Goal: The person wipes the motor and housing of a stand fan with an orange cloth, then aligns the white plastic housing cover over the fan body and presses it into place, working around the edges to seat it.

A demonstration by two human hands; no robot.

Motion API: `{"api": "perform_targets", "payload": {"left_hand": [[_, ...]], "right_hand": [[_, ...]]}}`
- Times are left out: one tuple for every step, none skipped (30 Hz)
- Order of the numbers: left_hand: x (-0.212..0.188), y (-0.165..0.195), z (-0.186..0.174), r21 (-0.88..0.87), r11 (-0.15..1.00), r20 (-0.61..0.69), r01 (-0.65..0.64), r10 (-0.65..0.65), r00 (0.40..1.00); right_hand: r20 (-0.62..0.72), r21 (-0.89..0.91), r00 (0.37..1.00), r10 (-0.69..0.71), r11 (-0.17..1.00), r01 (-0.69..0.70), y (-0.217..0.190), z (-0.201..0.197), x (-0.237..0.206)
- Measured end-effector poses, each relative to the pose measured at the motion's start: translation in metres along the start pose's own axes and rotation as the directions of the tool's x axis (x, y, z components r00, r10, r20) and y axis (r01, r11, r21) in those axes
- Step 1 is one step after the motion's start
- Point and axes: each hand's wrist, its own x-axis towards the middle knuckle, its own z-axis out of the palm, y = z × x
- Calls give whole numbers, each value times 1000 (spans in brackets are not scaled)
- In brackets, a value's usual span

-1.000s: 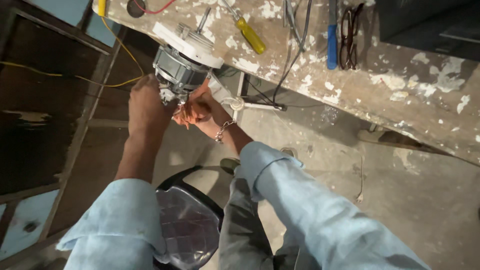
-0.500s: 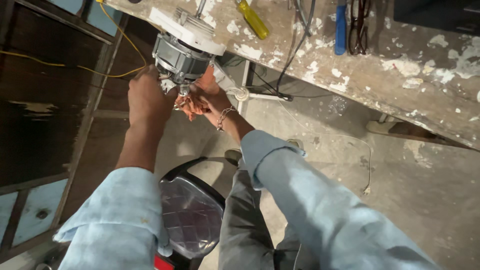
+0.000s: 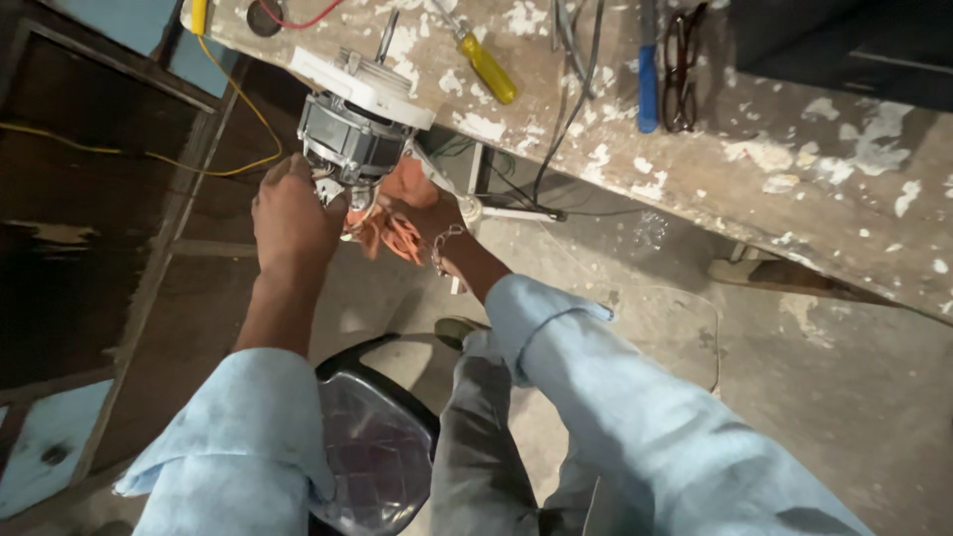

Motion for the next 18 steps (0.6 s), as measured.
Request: {"api": "perform_targets", "payload": {"left_hand": [[-1,3,2,34,999,-18,-1,2,1000],[-2,8,3,68,998,-37,-2,5,999],[-4,14,6,110,994,-120,0,13,993],[-8,21,9,151,989,-201,7,24,979],[-12,29,11,189,982,-280,18,37,959],[-19,38,14,159,986,-348,53,6,937],[-31,51,20,127,988,-413,87,-27,910],[-42,65,25,93,989,-475,119,-62,878],[-51,76,29,85,995,-501,61,-11,865],[-59,88,32,80,997,-527,4,39,849],[-63,99,34,77,996,-552,-54,87,829],[-64,108,38,-1,992,-457,-130,115,882],[-63,116,41,-85,977,-359,-197,154,920],[-59,123,44,-300,924,-353,-238,124,927],[-51,130,49,-500,824,-339,-267,98,936],[-43,136,54,-676,680,-318,-283,78,945],[-35,140,58,-854,495,-216,-159,-60,975],[-28,141,62,-964,263,-75,-29,-166,983]], "right_hand": [[-24,-58,999,-41,997,40,2,-5,-3],[-76,62,997,-4,998,9,2,-10,-6],[-122,184,992,40,983,-17,2,-15,-10],[-162,303,983,89,952,-36,0,-22,-13],[-195,294,976,95,955,-34,-3,-30,-13],[-229,284,968,101,958,-32,-7,-39,-13],[-261,275,959,107,961,-32,-11,-48,-14],[-249,309,964,95,951,-14,-17,-55,-12],[-236,344,968,83,939,4,-23,-61,-10],[-223,378,972,70,926,20,-30,-66,-7],[-111,488,990,83,873,-18,-37,-71,-4],[3,585,997,81,808,-67,-43,-76,0],[117,668,991,66,733,-127,-50,-80,4],[193,697,980,54,695,-176,-56,-84,6],[267,720,963,41,655,-227,-61,-88,6],[338,736,941,24,616,-280,-66,-92,6],[382,702,924,-2,651,-289,-70,-96,4],[428,666,904,-23,684,-298,-71,-99,1]]}}
